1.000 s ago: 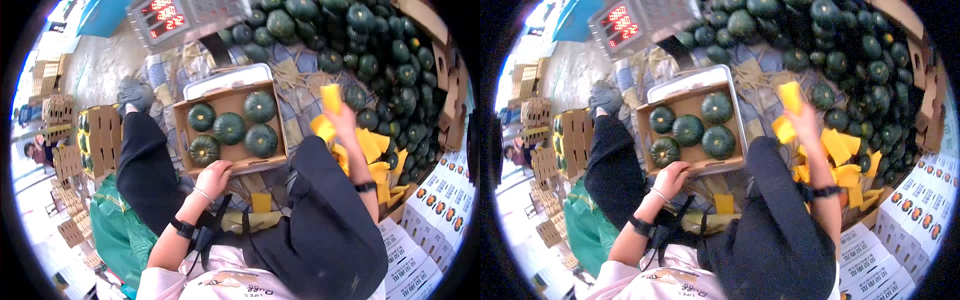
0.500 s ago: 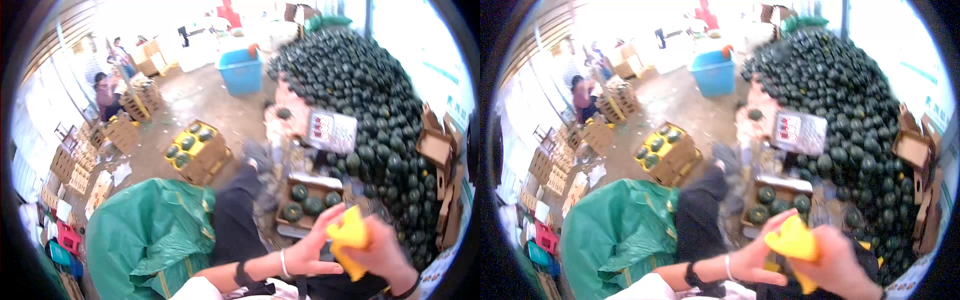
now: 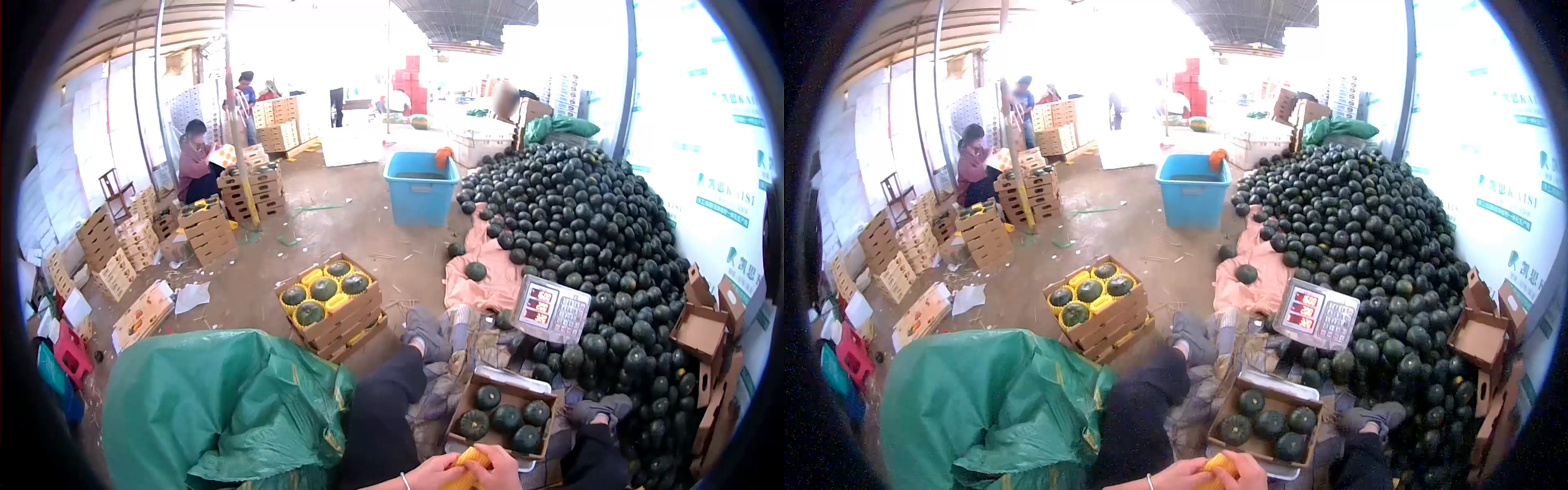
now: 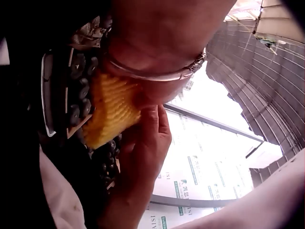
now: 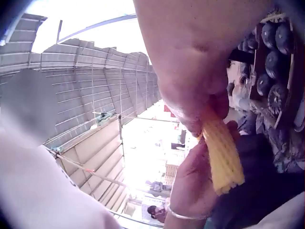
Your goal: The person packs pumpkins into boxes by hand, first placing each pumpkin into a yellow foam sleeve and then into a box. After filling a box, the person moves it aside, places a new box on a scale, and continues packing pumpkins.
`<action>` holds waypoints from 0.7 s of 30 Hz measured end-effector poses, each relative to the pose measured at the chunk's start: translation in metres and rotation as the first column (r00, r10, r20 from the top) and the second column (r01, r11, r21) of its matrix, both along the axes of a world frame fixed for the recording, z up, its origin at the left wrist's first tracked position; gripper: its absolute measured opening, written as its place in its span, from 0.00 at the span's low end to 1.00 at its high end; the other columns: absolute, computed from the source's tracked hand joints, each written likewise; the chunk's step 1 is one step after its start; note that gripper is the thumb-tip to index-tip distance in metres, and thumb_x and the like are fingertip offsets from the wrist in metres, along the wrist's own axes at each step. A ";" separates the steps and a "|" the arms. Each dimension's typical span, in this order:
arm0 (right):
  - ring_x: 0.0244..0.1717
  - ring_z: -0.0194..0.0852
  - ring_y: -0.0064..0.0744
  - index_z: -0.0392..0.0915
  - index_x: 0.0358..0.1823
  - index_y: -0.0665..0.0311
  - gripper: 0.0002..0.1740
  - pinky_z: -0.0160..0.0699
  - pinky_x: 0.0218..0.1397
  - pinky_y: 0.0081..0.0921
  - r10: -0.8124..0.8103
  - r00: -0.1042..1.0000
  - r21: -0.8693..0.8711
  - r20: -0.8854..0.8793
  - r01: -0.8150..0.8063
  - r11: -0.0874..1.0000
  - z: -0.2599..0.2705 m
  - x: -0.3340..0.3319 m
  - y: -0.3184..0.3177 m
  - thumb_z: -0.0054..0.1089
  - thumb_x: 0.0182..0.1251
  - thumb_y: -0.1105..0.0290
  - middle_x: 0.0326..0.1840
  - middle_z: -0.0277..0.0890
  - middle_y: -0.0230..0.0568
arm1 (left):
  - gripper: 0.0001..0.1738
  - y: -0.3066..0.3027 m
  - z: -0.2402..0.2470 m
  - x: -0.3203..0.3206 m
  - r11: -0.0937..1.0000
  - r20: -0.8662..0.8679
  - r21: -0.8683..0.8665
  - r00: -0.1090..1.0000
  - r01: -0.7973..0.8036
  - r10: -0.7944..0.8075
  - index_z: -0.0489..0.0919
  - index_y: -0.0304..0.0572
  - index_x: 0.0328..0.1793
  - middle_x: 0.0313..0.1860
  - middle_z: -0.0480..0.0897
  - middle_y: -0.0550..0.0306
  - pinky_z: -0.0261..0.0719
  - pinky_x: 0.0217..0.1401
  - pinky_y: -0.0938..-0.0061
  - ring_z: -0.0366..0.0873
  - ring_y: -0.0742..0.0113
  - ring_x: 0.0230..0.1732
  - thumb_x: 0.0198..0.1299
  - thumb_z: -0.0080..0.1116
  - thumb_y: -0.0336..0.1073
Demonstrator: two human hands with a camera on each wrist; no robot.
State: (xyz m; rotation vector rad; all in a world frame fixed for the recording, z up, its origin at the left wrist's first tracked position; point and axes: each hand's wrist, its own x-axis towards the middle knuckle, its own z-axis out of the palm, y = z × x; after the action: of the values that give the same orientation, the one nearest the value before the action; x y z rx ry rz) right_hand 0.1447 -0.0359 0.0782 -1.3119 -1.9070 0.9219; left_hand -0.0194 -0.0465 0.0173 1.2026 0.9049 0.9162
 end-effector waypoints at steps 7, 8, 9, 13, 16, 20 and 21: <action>0.44 0.75 0.43 0.78 0.39 0.67 0.08 0.74 0.50 0.36 -0.235 0.969 0.324 -0.079 0.248 0.913 -0.046 0.009 -0.014 0.63 0.62 0.71 0.45 0.76 0.45 | 0.14 0.006 -0.084 0.018 0.949 -0.041 -0.300 0.993 0.093 -0.111 0.80 0.36 0.47 0.37 0.83 0.62 0.78 0.41 0.74 0.78 0.74 0.38 0.68 0.54 0.40; 0.43 0.75 0.39 0.79 0.39 0.67 0.08 0.74 0.49 0.35 -0.204 0.974 0.060 -0.094 0.210 0.976 -0.055 0.016 -0.011 0.62 0.62 0.71 0.44 0.77 0.43 | 0.14 0.011 -0.083 0.016 0.959 -0.149 -0.274 0.982 0.074 -0.118 0.81 0.36 0.46 0.37 0.83 0.62 0.79 0.41 0.74 0.78 0.74 0.38 0.68 0.54 0.40; 0.41 0.76 0.35 0.79 0.40 0.67 0.08 0.75 0.47 0.33 -0.179 0.977 -0.209 -0.114 0.152 0.966 -0.070 0.030 -0.008 0.62 0.63 0.71 0.44 0.78 0.40 | 0.14 0.016 -0.084 0.013 0.967 -0.253 -0.248 0.960 0.059 -0.123 0.81 0.36 0.46 0.37 0.83 0.62 0.79 0.42 0.74 0.79 0.74 0.38 0.68 0.54 0.40; 0.42 0.77 0.25 0.77 0.52 0.68 0.16 0.76 0.46 0.24 -0.183 0.890 -0.562 -0.418 -0.095 0.822 -0.049 0.052 -0.010 0.61 0.63 0.73 0.44 0.80 0.33 | 0.17 0.023 -0.011 -0.004 0.884 0.418 -0.444 0.906 0.144 0.062 0.78 0.34 0.56 0.46 0.82 0.54 0.80 0.50 0.70 0.81 0.67 0.46 0.65 0.57 0.37; 0.43 0.77 0.25 0.74 0.53 0.69 0.18 0.76 0.48 0.22 -0.261 0.763 -0.578 -0.592 -0.176 0.797 -0.041 0.045 -0.015 0.62 0.61 0.75 0.44 0.80 0.33 | 0.31 0.015 0.001 0.007 0.949 0.483 -0.212 0.869 0.234 -0.106 0.65 0.39 0.70 0.56 0.78 0.47 0.79 0.54 0.66 0.79 0.59 0.52 0.62 0.60 0.34; 0.32 0.70 0.24 0.72 0.33 0.65 0.04 0.71 0.38 0.23 -0.379 0.922 -0.154 0.077 0.387 0.909 -0.097 0.051 -0.006 0.59 0.59 0.76 0.32 0.76 0.36 | 0.30 0.027 -0.008 0.004 0.968 -0.396 0.252 0.911 -0.016 0.118 0.68 0.39 0.65 0.48 0.77 0.46 0.75 0.50 0.68 0.77 0.53 0.49 0.53 0.59 0.30; 0.31 0.71 0.27 0.73 0.34 0.66 0.04 0.71 0.38 0.24 -0.365 0.931 -0.199 0.022 0.362 0.911 -0.087 0.049 -0.010 0.58 0.59 0.75 0.32 0.77 0.38 | 0.29 0.028 -0.005 0.003 0.946 -0.579 0.320 0.799 0.041 0.161 0.73 0.41 0.61 0.45 0.76 0.47 0.75 0.50 0.67 0.76 0.53 0.47 0.47 0.61 0.27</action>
State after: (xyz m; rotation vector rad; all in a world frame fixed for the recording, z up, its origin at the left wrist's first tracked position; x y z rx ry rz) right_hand 0.1935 -0.0459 -0.0090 -1.7020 -1.5111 0.9400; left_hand -0.0160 -0.0188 0.0125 1.8138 1.3412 0.7510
